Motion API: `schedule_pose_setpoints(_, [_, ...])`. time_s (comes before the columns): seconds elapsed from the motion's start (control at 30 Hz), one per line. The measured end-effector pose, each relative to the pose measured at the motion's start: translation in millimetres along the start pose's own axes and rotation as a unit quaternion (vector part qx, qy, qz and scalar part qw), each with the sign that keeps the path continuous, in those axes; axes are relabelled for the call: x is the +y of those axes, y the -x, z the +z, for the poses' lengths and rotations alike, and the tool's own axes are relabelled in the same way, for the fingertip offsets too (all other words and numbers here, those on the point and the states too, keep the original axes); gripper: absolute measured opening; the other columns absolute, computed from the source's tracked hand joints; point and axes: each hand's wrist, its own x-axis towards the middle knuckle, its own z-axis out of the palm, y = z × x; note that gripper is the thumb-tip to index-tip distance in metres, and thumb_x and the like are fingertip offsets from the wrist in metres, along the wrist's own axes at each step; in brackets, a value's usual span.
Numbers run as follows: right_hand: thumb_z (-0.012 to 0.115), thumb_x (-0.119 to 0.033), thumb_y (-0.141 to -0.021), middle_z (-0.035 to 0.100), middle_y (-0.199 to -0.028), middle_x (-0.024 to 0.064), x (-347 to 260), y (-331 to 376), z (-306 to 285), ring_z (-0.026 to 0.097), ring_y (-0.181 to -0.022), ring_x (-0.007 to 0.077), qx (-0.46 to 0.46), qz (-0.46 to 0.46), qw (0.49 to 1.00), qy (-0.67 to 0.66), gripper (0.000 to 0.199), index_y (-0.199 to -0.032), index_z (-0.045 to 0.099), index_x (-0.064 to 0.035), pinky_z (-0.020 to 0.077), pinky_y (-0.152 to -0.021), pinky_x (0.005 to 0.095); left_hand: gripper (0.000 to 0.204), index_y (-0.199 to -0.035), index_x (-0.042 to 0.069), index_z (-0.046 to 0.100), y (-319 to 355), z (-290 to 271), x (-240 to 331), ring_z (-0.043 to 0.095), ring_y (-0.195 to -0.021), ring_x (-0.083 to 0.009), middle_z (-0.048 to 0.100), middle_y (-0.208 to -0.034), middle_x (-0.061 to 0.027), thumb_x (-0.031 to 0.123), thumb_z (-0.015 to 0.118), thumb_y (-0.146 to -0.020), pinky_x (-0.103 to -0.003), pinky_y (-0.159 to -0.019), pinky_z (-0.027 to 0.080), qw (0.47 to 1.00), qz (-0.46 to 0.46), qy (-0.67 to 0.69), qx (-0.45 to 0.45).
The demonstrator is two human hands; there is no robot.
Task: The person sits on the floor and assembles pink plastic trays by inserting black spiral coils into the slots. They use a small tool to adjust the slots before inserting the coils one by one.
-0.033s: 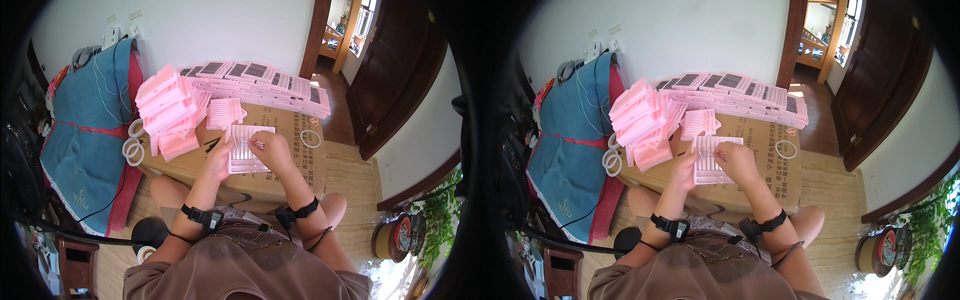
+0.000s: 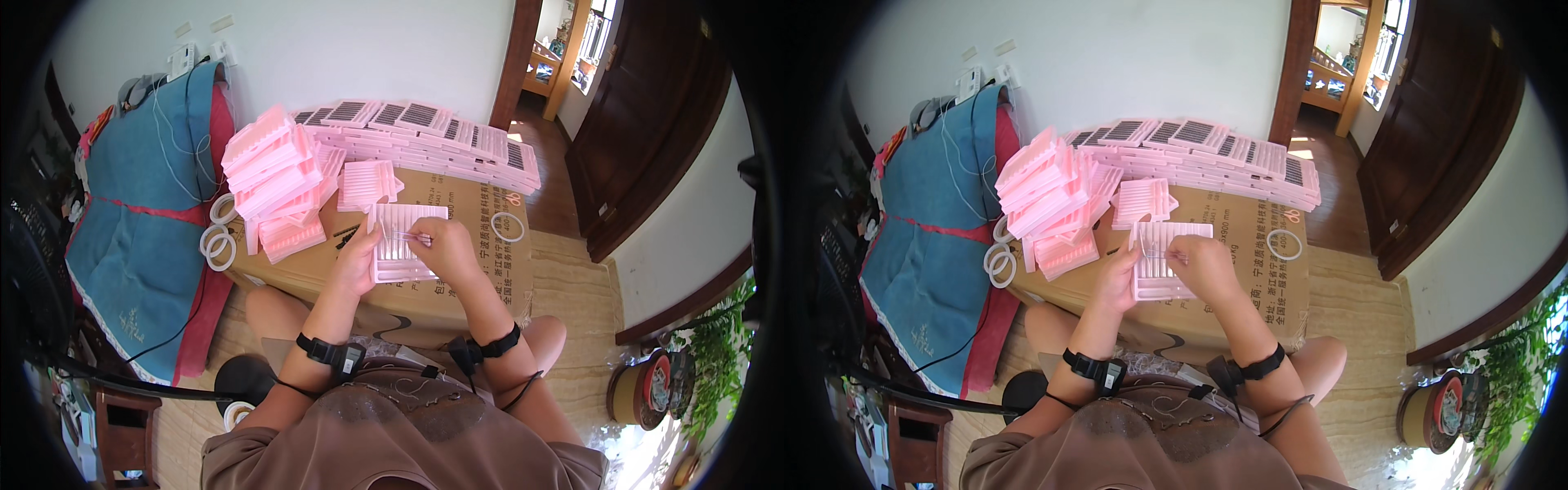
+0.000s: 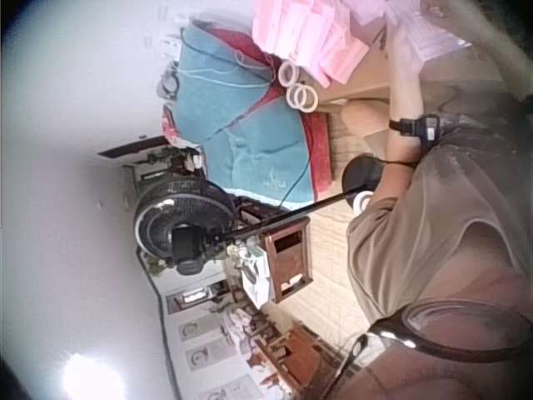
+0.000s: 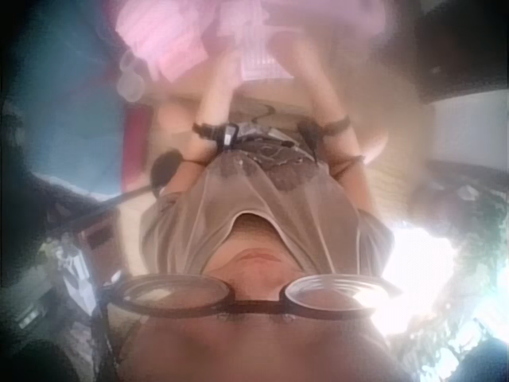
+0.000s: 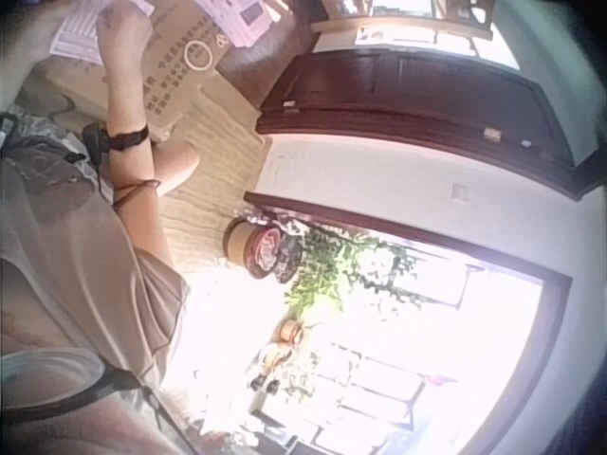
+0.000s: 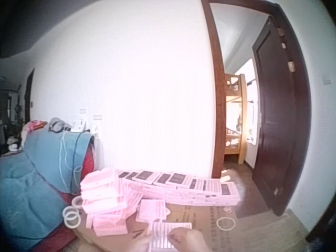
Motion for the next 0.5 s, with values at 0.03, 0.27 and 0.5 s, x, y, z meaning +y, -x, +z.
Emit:
schedule_pose_setpoints(0.03, [0.080, -0.017, -0.084, 0.071, -0.083, 0.0122, -1.7, 3.0, -3.2, 0.068, -0.075, 0.0245, -0.097, -0.022, 0.995, -0.031, 0.016, -0.091, 0.074, -0.0038, 0.0546, -0.072, 0.0374, 0.065, -0.166, 0.016, 0.020, -0.3, -1.3, 2.1, 0.053, -0.138, -0.0276, 0.045, -0.158, -0.0124, 0.021, 0.050, -0.109, -0.046, -0.114, 0.047, 1.000, 0.016, -0.004, 0.005])
schedule_pose_setpoints(0.27, [0.084, -0.016, -0.083, 0.072, -0.083, 0.0102, -5.4, 4.2, -11.4, 0.066, -0.075, 0.0170, -0.196, 0.006, 0.970, -0.144, 0.022, -0.095, 0.074, 0.0006, 0.0532, -0.071, 0.0329, 0.071, -0.168, 0.017, 0.013, 4.3, 0.8, 12.2, 0.053, -0.138, -0.0296, 0.043, -0.158, -0.0146, 0.023, 0.053, -0.108, -0.048, -0.112, 0.048, 1.000, 0.018, 0.009, -0.021])
schedule_pose_setpoints(0.5, [0.081, -0.013, -0.085, 0.070, -0.084, 0.0137, 4.6, -15.5, 11.9, 0.066, -0.070, 0.0237, 0.013, -0.033, 0.991, -0.126, 0.016, -0.093, 0.074, -0.0011, 0.0519, -0.066, 0.0375, 0.069, -0.167, 0.017, 0.015, 4.7, 10.6, -1.2, 0.054, -0.136, -0.0268, 0.047, -0.154, -0.0138, 0.022, 0.052, -0.109, -0.044, -0.111, 0.049, 0.999, -0.003, 0.015, -0.039])
